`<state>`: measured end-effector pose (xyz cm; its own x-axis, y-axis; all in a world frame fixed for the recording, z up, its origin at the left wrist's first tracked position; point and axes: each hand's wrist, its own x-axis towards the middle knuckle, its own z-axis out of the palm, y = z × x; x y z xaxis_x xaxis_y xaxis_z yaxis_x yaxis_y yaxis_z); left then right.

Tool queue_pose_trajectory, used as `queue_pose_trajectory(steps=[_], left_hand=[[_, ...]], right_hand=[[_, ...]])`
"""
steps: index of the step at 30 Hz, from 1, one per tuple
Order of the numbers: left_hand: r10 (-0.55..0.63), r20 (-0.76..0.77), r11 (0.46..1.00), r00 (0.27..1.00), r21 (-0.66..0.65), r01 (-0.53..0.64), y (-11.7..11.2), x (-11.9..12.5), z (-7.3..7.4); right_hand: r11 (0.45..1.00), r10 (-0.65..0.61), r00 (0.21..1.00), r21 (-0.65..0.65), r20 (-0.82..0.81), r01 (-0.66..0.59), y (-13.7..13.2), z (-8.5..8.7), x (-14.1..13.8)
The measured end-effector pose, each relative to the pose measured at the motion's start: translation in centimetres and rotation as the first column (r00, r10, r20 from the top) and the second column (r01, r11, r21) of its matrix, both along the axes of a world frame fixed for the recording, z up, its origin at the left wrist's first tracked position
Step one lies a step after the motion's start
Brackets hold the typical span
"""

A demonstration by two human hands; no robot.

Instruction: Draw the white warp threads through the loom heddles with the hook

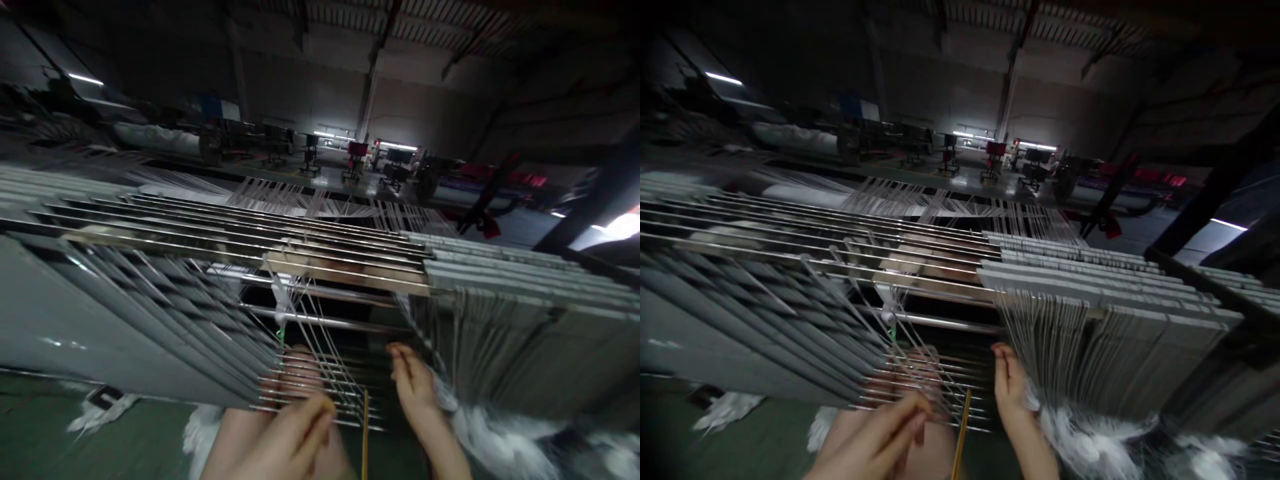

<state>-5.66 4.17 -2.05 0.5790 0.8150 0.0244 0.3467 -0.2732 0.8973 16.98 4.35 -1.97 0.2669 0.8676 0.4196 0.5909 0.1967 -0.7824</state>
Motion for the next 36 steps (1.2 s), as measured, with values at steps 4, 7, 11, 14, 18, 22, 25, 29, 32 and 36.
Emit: queue_pose_trajectory(steps=[4,7,11,14,18,22,25,29,32,36], left_hand=[[0.361,-0.033,0.854,0.932,0.412,-0.317,4.3,-1.8,2.2],[0.560,-0.218,0.708,0.799,0.626,-0.326,6.1,-1.7,2.0],[0.620,-0.421,0.688,0.662,0.698,-0.200,6.3,-1.1,1.8],[0.607,-0.446,0.665,0.658,0.738,-0.114,6.0,-0.8,2.0],[0.606,-0.449,0.635,0.656,0.770,-0.059,6.1,-0.8,1.9],[0.604,-0.455,0.614,0.655,0.789,-0.018,6.2,-0.6,2.0],[0.612,-0.438,0.572,0.658,0.820,0.014,6.1,-0.4,2.1],[0.608,-0.357,0.491,0.709,0.871,0.016,6.4,-0.4,1.8],[0.583,-0.267,0.451,0.767,0.892,-0.032,6.9,-0.5,1.5],[0.535,-0.220,0.435,0.816,0.899,-0.043,7.4,-0.5,1.3]], right_hand=[[0.982,0.124,0.990,-0.135,-0.066,-0.132,-1.0,1.2,-1.4],[0.953,0.227,0.965,-0.174,-0.134,-0.248,-0.9,2.0,-3.1],[0.942,0.266,0.954,-0.172,-0.141,-0.288,-0.3,2.1,-3.6],[0.940,0.289,0.954,-0.167,-0.081,-0.299,-0.2,1.8,-3.3],[0.939,0.298,0.952,-0.160,-0.068,-0.306,-0.5,2.0,-3.1],[0.929,0.311,0.947,-0.182,-0.087,-0.322,-0.6,2.3,-3.1],[0.928,0.304,0.950,-0.206,-0.070,-0.312,-0.5,2.4,-3.2],[0.928,0.301,0.950,-0.204,-0.078,-0.311,-0.5,2.3,-3.2],[0.929,0.304,0.949,-0.194,-0.082,-0.314,-0.5,2.1,-3.2],[0.926,0.306,0.947,-0.200,-0.095,-0.319,-0.5,1.9,-3.2]])
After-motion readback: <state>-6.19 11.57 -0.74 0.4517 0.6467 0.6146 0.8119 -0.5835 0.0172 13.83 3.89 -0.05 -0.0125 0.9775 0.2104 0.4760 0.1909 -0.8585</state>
